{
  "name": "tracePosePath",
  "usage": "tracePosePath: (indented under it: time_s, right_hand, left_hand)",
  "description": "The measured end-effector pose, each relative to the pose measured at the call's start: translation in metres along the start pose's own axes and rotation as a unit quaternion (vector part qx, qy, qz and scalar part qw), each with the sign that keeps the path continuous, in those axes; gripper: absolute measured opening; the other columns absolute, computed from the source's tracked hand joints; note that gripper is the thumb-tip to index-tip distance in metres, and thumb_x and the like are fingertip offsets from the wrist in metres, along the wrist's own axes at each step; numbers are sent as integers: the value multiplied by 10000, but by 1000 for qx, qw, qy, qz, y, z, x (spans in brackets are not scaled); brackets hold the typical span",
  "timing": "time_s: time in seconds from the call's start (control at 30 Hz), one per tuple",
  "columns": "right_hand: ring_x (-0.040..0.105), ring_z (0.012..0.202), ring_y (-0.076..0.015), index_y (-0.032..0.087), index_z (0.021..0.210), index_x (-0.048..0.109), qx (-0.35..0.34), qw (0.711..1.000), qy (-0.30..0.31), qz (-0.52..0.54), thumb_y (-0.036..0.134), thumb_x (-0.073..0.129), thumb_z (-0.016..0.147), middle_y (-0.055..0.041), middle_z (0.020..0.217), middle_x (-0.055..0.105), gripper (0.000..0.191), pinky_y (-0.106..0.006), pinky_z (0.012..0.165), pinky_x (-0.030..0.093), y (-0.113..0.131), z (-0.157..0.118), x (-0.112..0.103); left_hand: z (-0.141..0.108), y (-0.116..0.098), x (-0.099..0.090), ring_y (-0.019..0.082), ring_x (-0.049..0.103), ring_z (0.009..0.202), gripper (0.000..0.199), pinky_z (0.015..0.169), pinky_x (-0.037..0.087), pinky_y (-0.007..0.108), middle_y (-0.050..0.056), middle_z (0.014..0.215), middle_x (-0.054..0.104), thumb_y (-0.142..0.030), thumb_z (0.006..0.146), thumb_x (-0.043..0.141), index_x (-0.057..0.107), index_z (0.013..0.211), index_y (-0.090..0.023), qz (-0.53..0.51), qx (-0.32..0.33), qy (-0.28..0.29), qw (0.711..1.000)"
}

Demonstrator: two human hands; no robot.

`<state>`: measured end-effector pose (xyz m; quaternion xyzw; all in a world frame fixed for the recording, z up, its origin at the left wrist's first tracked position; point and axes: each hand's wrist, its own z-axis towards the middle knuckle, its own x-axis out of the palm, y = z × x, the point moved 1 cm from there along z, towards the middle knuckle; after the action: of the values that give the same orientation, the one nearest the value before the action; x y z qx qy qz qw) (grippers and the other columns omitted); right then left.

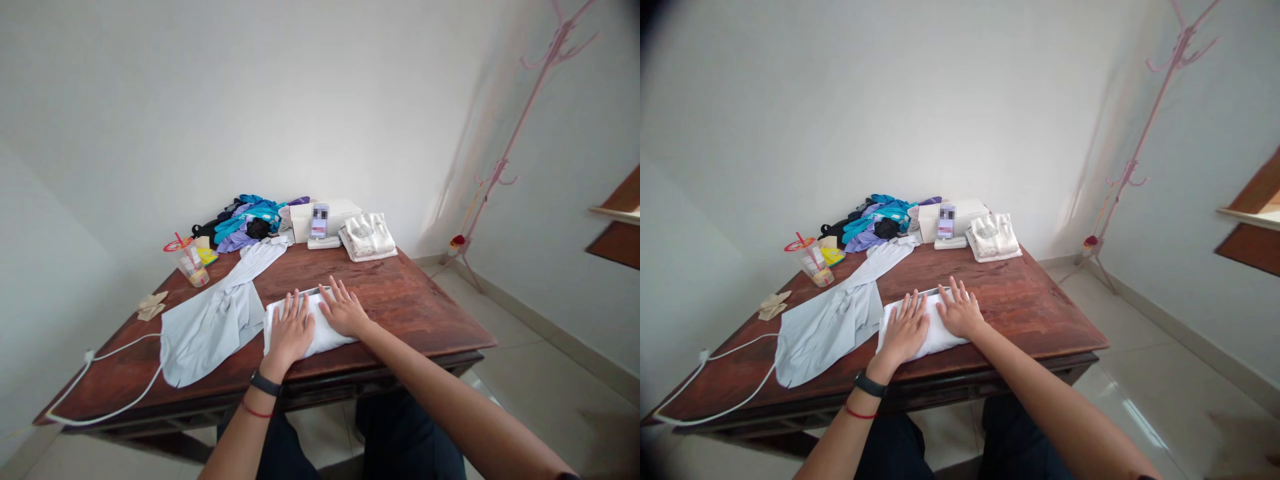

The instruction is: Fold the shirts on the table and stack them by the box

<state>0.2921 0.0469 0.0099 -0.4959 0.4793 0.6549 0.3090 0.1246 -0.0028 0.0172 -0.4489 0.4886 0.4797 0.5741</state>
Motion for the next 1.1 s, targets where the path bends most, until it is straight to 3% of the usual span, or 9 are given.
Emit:
tracePosePath:
  time_s: [0.13,0.27,0.37,0.43,0.6,0.87,1.1]
  right_hand:
    - [18,1571,-331,306,1631,165,13,1000,1,-1,520,257,1049,-86,1707,-32,627,-603,1208,130,2,-3,0]
    - [-12,1566,-361,275,1625,214,29,999,-34,-19,529,314,1035,-122,1704,-21,650,-661,1190,42,9,-7,-6]
    - [-58,1562,-372,241,1624,230,-11,997,-75,-30,440,371,1021,-117,1704,-27,651,-678,1182,9,18,-4,-11]
    - [-41,1566,-357,241,1625,226,-35,997,-65,-19,374,352,1020,-103,1707,-1,632,-659,1193,42,23,0,-12]
    - [-2,1570,-340,246,1628,215,-15,1000,-12,16,381,283,1033,-103,1706,68,614,-622,1205,77,23,9,-1]
    - [-17,1573,-322,293,1631,178,-8,1000,-14,24,392,284,1027,-74,1711,33,622,-632,1197,74,18,9,8]
    - [9,1574,-311,305,1628,191,-2,999,-14,30,415,254,1033,-56,1714,54,608,-614,1204,75,20,4,4]
  left_hand:
    - [-3,-4,-4,292,137,1560,581,1233,181,573,66,1680,128,-361,1053,283,259,1617,-223,16,-17,8,1000]
    - [-1,-6,-5,401,156,1538,645,1212,228,570,145,1686,121,-514,1037,359,287,1611,-229,11,-61,-30,998]
    - [6,-7,-6,464,203,1510,694,1181,271,590,178,1680,159,-604,1020,337,295,1609,-239,10,-82,-50,995]
    - [11,-7,-7,466,209,1509,615,1171,272,609,142,1682,193,-548,1041,313,304,1602,-297,17,-65,-48,997]
    - [17,-2,-3,441,198,1521,546,1176,252,625,60,1693,194,-447,1051,318,305,1592,-369,23,-37,-25,999]
    - [18,-1,6,436,191,1525,554,1182,237,627,56,1705,123,-457,1050,307,282,1596,-373,24,-40,-13,999]
    - [11,0,5,416,254,1512,574,1184,278,585,96,1683,209,-461,1041,363,343,1591,-300,35,-29,-68,997]
